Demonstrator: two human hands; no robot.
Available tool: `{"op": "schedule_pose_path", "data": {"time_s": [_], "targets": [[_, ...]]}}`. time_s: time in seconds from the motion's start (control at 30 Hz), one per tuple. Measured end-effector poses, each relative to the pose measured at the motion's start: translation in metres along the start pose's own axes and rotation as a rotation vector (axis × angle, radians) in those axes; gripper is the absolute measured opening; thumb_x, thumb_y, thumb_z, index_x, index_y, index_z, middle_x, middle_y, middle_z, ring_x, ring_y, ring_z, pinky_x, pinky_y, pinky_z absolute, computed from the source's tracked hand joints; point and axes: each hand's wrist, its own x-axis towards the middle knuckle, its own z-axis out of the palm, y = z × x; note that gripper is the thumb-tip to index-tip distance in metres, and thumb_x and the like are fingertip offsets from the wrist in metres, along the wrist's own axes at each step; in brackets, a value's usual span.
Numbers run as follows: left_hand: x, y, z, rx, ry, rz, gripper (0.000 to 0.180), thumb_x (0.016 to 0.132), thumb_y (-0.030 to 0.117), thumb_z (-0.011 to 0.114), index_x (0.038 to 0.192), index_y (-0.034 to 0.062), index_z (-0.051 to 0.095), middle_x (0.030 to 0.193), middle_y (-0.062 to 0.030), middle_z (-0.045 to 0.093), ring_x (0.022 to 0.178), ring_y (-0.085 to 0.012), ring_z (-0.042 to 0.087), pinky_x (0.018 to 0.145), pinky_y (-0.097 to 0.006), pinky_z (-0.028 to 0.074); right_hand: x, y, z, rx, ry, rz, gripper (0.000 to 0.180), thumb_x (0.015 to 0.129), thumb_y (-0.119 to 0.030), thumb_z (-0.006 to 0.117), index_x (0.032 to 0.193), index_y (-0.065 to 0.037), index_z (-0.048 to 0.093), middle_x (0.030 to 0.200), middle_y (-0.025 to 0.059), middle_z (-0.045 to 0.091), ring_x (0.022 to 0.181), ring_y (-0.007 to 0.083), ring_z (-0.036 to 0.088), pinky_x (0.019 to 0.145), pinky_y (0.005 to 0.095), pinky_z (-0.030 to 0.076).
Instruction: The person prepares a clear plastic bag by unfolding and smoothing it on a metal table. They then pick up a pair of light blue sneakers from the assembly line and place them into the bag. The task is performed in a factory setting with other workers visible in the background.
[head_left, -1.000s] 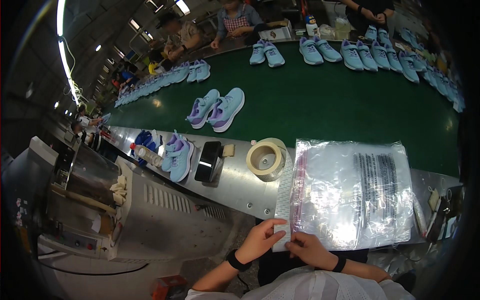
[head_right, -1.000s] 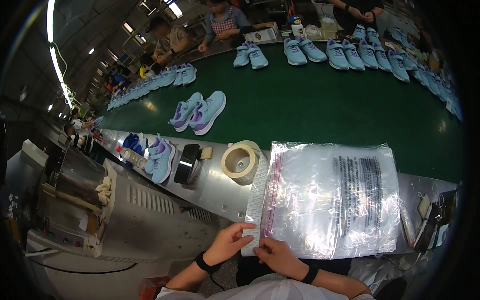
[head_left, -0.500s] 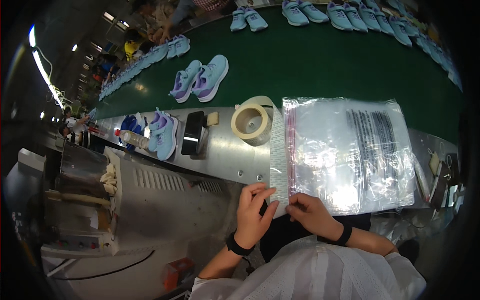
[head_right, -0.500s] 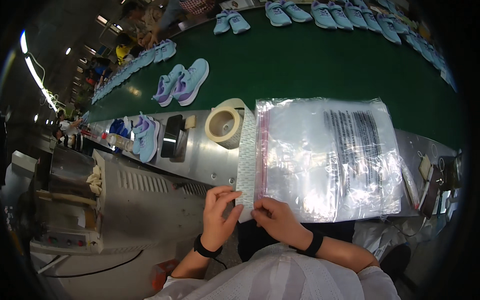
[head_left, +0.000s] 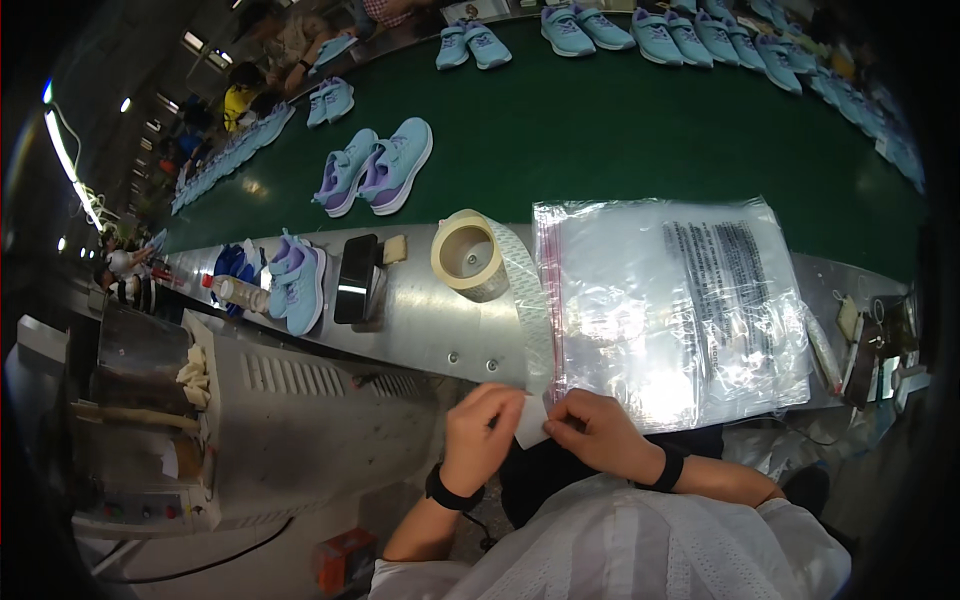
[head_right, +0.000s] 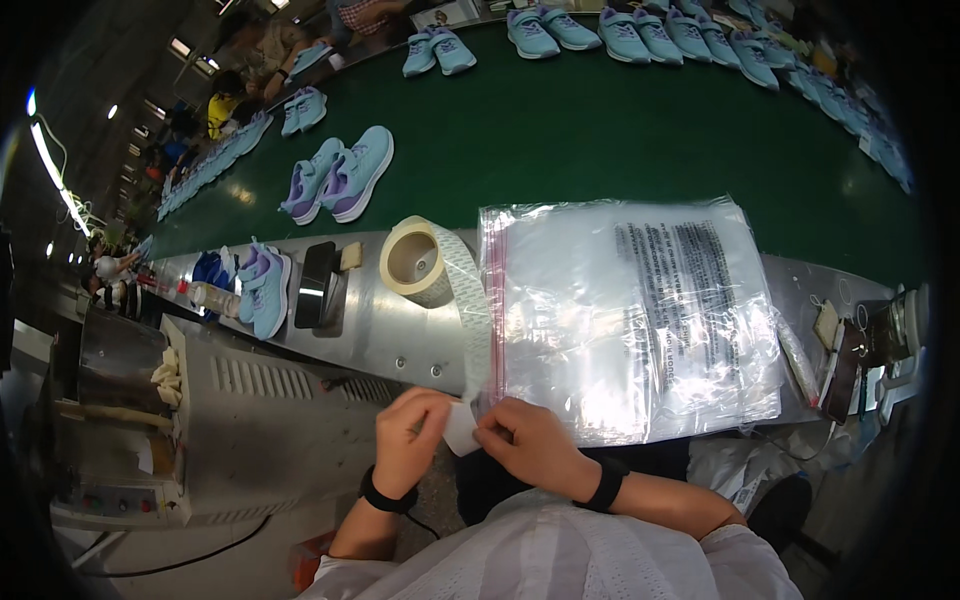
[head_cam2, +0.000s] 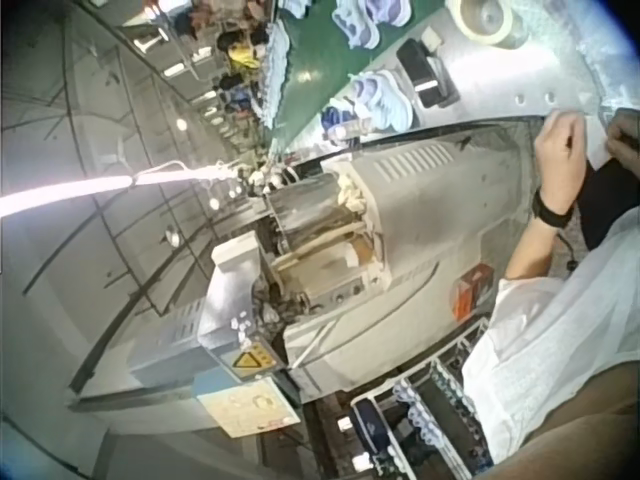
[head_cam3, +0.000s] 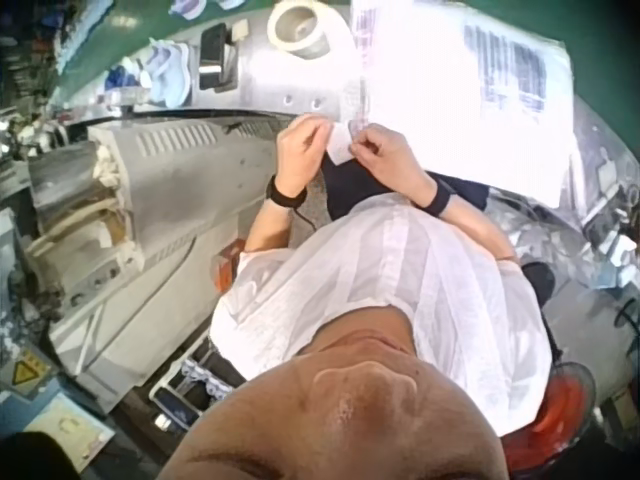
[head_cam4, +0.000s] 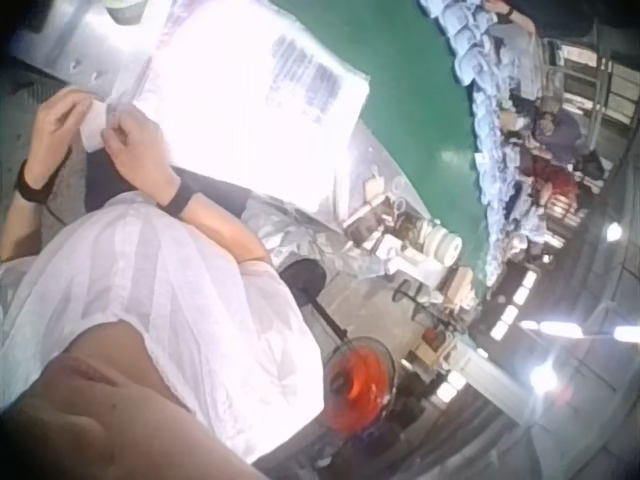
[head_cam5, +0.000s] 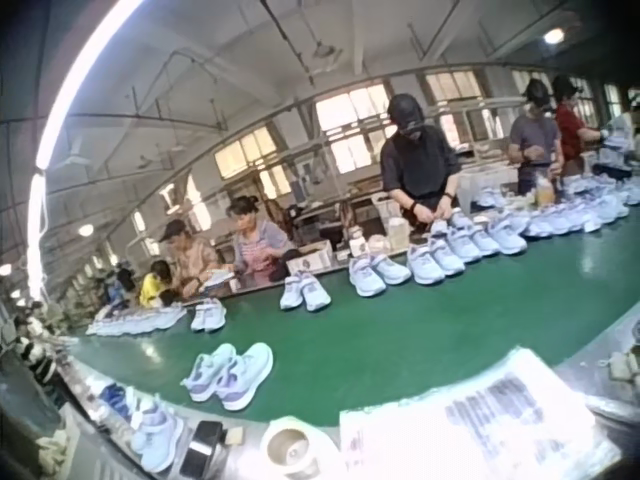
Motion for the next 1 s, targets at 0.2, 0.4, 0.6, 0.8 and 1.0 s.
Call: {"op": "schedule_pose_path", "data": {"time_s": [0.2,0.4,0.6,0.8,1.0], "targets": [[0.021,0.002,-0.008,-0.059,0.116,0.066,0.011,0.084,0.001,0.056,0.090,-0.0011,0.065,0.086,-0.0124,0.065,0.075,-0.0227,0.063,0.067,-0.030,0.049,0.001,-0.008,-0.028,-0.308,0.094,-0.088,0.021,0.080,-0.026,0.069,0.082,-0.006,0.062,0.081,0.0093,0.058,0.073,0.0255,0.060,0.062,0.0361,0.048],[0.019,-0.022,0.050,-0.282,-0.325,-0.167,0.016,0.092,0.014,0.051,0.099,0.0012,0.059,0.078,-0.0102,0.060,0.070,-0.0188,0.058,0.065,-0.029,0.046,0.032,0.015,-0.043,-0.908,0.457,-0.178,0.030,0.069,-0.026,0.074,0.081,-0.004,0.058,0.085,0.0106,0.051,0.079,0.0279,0.053,0.062,0.0379,0.045],[0.024,-0.032,0.057,-0.385,-0.336,-0.239,0.022,0.096,0.021,0.047,0.095,0.0007,0.057,0.072,-0.0058,0.054,0.067,-0.0111,0.052,0.063,-0.026,0.043,0.031,0.036,-0.047,-0.930,0.531,-0.250,0.013,0.073,-0.013,0.067,0.072,-0.005,0.056,0.075,0.0106,0.049,0.071,0.0270,0.051,0.058,0.0374,0.043],[0.052,-0.027,0.044,-0.624,-0.521,-0.432,0.028,0.099,0.021,0.040,0.111,-0.0002,0.055,0.095,-0.0092,0.058,0.087,-0.0149,0.058,0.082,-0.029,0.048,0.006,0.008,-0.065,-0.517,0.620,-0.188,0.003,0.078,-0.006,0.063,0.080,-0.006,0.065,0.076,0.0105,0.057,0.067,0.0294,0.058,0.057,0.0362,0.046],[0.103,-0.016,0.081,-1.268,-0.739,-0.582,0.032,0.098,0.024,0.038,0.111,-0.0014,0.052,0.102,-0.0142,0.061,0.096,-0.0251,0.061,0.086,-0.035,0.050,0.004,0.026,-0.061,-0.477,0.574,-0.150,0.004,0.081,-0.007,0.062,0.081,-0.005,0.066,0.072,0.0104,0.060,0.063,0.0265,0.060,0.056,0.0336,0.046]]}}
